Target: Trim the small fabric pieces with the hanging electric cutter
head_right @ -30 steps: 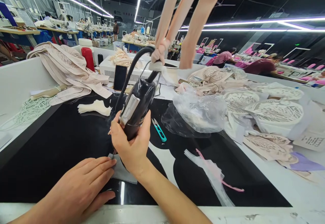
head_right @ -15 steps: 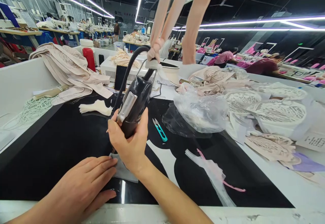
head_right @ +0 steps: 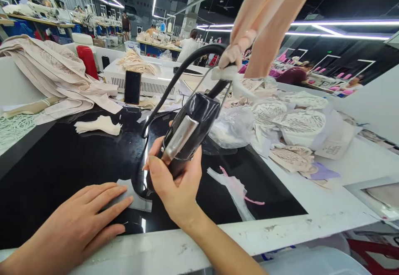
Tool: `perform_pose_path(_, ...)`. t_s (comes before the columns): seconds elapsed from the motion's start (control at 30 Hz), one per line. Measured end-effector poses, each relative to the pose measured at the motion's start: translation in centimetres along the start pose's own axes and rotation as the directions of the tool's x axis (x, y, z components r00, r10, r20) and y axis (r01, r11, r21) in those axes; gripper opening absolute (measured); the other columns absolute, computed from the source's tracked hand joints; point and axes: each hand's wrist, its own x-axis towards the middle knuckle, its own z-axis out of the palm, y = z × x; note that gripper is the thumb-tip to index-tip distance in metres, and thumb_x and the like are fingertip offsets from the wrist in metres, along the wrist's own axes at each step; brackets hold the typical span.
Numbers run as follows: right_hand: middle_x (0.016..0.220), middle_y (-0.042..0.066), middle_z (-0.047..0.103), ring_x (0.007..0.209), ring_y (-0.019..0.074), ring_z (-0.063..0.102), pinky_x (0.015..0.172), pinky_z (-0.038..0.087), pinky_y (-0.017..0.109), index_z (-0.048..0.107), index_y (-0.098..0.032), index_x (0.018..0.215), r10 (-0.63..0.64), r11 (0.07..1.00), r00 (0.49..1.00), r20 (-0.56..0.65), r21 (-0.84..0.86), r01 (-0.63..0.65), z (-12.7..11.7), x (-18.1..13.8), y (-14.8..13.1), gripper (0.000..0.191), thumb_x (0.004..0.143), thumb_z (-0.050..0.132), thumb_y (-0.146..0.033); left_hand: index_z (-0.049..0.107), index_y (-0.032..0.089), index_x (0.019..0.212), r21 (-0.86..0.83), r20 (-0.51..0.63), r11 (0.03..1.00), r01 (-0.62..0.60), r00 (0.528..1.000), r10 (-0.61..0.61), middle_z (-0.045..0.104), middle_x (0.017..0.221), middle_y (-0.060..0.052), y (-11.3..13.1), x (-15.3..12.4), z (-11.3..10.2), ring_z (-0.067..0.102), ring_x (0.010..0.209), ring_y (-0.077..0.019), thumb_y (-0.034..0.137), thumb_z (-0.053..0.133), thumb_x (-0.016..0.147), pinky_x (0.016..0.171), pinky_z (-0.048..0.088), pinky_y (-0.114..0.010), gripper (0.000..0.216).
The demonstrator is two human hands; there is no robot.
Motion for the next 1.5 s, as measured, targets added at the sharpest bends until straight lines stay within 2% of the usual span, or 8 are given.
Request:
perform_pose_path(0.2,0.084,-0.003,0.061,0.059,0.0119,0.059,0.053,0.053,0.028,0.05,-0.029,0.12,-0.009,1.0,1.0,0.003,0.009,0.009,-0.5,-0.5,-0.3,0.043,0.085,0.074,-0.037,0.07,0.024,0.113,-0.002,0.018,1.0,0.007,1.0,-0.007,0.074,0.114,-0.004,0.0,0.0,-0.1,0.068,0.101,-0.0222,0.045,0.039,0.105,0.083,0.051,-0.036,0.038)
perform_pose_path(0.33,0.086,-0.004,0.063,0.062,0.011,0.06,0.054,0.053,0.026,0.052,-0.028,0.106,0.001,0.999,1.0,0.004,0.04,-0.002,-0.3,-0.8,-0.4,0.031,0.086,0.074,-0.034,0.07,0.025,0.113,-0.008,-0.004,1.0,0.006,1.0,-0.006,0.074,0.114,-0.003,0.2,-0.2,0.1,0.068,0.103,-0.0226,0.042,0.038,0.105,0.085,0.048,-0.038,0.037)
perform_pose_path(0.6,0.081,-0.003,0.065,0.063,0.0113,0.058,0.054,0.054,0.026,0.049,-0.027,0.11,0.016,0.996,0.999,-0.032,0.092,-0.013,0.4,-1.0,-1.3,0.042,0.082,0.078,-0.034,0.069,0.02,0.113,-0.022,-0.066,0.999,-0.048,0.997,0.046,0.073,0.116,0.0,0.2,0.5,-0.2,0.063,0.11,-0.0193,0.032,0.047,0.104,0.109,0.033,-0.037,0.027)
perform_pose_path(0.73,0.081,-0.004,0.065,0.063,0.0113,0.059,0.053,0.055,0.025,0.05,-0.026,0.108,-0.001,0.996,0.999,-0.047,0.085,0.005,0.2,-1.0,-1.4,0.036,0.083,0.076,-0.028,0.067,0.018,0.111,-0.081,0.002,0.994,-0.069,0.998,0.069,0.073,0.107,-0.001,0.4,1.7,-0.1,0.064,0.102,-0.0187,0.031,0.045,0.104,0.1,0.042,-0.035,0.027)
perform_pose_path(0.83,0.08,-0.004,0.065,0.061,0.0108,0.058,0.053,0.055,0.025,0.05,-0.026,0.106,-0.008,0.998,0.999,-0.054,0.062,0.012,0.0,-1.0,-1.4,0.033,0.083,0.073,-0.023,0.063,0.019,0.118,-0.173,0.133,0.985,-0.003,0.991,0.026,0.069,0.109,-0.004,0.8,2.5,0.7,0.063,0.102,-0.0209,0.034,0.046,0.104,0.091,0.05,-0.037,0.027)
perform_pose_path(0.93,0.079,-0.005,0.064,0.06,0.0107,0.059,0.053,0.055,0.025,0.048,-0.026,0.103,-0.006,0.999,0.998,-0.067,0.041,0.008,0.0,-0.9,-1.5,0.033,0.081,0.071,-0.019,0.064,0.021,0.112,-0.242,0.204,0.968,0.063,0.979,-0.013,0.068,0.11,-0.005,1.0,2.9,1.4,0.064,0.1,-0.0219,0.031,0.047,0.103,0.087,0.053,-0.039,0.023)
perform_pose_path(1.27,0.074,-0.006,0.059,0.054,0.0109,0.057,0.048,0.052,0.026,0.043,-0.026,0.098,0.018,0.999,0.997,-0.079,-0.03,-0.021,0.4,-0.8,-2.1,0.033,0.077,0.068,-0.02,0.065,0.019,0.095,-0.27,0.088,0.963,-0.001,0.996,0.026,0.071,0.1,-0.003,1.2,2.7,1.9,0.066,0.094,-0.021,0.023,0.043,0.104,0.085,0.055,-0.039,0.024)
perform_pose_path(1.5,0.072,-0.006,0.057,0.054,0.0122,0.056,0.05,0.051,0.029,0.038,-0.026,0.094,0.057,0.994,0.997,-0.053,-0.094,-0.062,0.5,-1.0,-2.3,0.034,0.075,0.066,-0.022,0.067,0.021,0.097,-0.25,0.045,0.968,-0.03,0.998,0.043,0.072,0.098,0.0,1.2,2.6,2.0,0.067,0.096,-0.021,0.022,0.042,0.104,0.085,0.055,-0.039,0.026)
